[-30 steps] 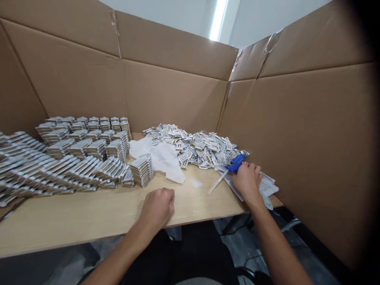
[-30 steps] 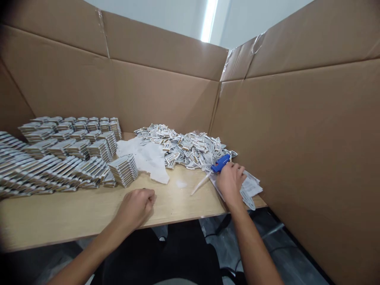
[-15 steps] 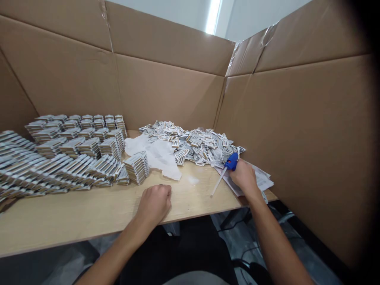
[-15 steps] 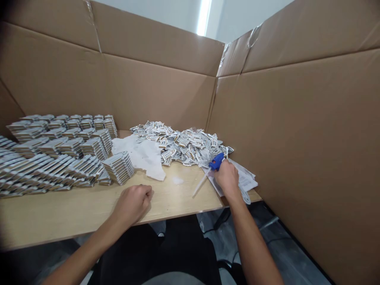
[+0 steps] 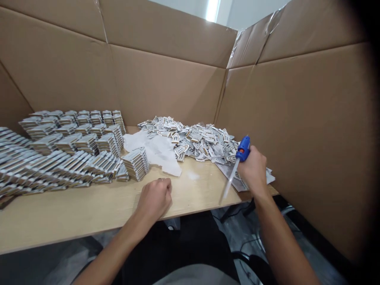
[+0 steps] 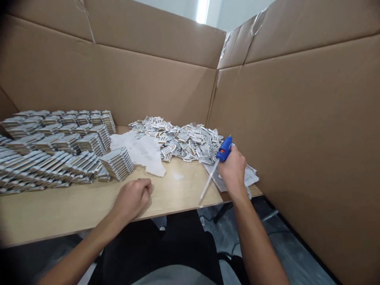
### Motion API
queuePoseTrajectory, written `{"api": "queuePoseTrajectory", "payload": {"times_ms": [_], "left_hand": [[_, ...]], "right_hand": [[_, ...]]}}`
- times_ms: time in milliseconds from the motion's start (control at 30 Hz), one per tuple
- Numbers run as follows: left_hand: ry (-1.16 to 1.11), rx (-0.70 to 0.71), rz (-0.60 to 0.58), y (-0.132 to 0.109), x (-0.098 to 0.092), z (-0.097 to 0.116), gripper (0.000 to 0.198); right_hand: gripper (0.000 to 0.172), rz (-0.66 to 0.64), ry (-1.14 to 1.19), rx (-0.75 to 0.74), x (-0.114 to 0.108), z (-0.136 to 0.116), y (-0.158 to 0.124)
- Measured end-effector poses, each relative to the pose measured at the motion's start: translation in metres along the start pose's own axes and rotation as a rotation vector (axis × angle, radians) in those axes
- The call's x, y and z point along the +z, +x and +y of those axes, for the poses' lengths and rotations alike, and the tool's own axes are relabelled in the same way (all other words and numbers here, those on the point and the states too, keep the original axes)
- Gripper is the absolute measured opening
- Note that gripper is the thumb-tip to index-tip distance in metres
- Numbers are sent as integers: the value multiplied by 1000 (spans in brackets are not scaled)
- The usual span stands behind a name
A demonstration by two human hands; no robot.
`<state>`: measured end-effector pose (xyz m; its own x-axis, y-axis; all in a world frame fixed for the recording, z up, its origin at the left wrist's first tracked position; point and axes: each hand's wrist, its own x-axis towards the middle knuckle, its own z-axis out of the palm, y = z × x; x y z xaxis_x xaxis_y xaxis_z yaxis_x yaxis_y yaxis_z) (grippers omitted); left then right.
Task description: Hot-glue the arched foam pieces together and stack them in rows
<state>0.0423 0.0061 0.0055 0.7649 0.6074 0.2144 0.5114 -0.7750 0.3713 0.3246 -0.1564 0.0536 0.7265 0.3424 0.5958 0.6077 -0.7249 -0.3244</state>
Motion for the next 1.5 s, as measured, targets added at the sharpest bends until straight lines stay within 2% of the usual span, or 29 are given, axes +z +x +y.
{"api": "queuePoseTrajectory", "payload": {"times_ms": [67, 133, 167, 233, 333, 400, 467, 533, 633, 700, 767, 867, 933, 1033, 1167, 1500], "left_hand": [[-140, 33, 76, 0, 0, 0, 24], [-382, 58, 114, 1, 0, 0, 23], [-530, 59, 93, 1, 0, 0, 23], [-820, 36, -32, 2, 1, 1, 28], [-1174, -17, -249, 3, 3, 3, 51], [-1352, -59, -312, 4, 6, 4, 61], [-1492, -107, -295, 6, 9, 5, 60], [-1587, -161, -223, 7, 12, 6, 53], [-1644, -237, -120, 8, 13, 8, 47], [-1630, -253, -81, 7, 13, 9, 46], [-1593, -245, -49, 8, 13, 9, 46], [-1525, -236, -3, 9, 16, 6, 47], [-1488, -230, 5, 9, 19, 3, 47], [-1421, -191, -16, 10, 23, -2, 49], [-1352, -140, -17, 10, 22, -3, 45], [-1299, -104, -48, 7, 18, 0, 40]], "right_hand": [[15, -9, 213, -66, -5, -9, -7], [18, -105, 504, -165, -6, -23, -20], [21, -189, 649, -214, -5, -33, -27], [25, -312, 839, -296, -3, -53, -45], [19, -337, 909, -357, 2, -80, -72], [11, -351, 910, -495, 7, -92, -87], [15, -322, 897, -672, 11, -98, -96], [20, -305, 898, -820, 16, -101, -101], [16, -388, 957, -914, 17, -100, -103], [16, -464, 1005, -855, 15, -98, -99], [12, -478, 999, -710, 13, -94, -92], [9, -415, 759, -481, 17, -88, -77], [12, -404, 582, -406, 26, -83, -69], [21, -406, 498, -377, 40, -78, -64], [15, -438, 479, -352, 51, -74, -64], [8, -564, 585, -272, 44, -64, -55]]}}
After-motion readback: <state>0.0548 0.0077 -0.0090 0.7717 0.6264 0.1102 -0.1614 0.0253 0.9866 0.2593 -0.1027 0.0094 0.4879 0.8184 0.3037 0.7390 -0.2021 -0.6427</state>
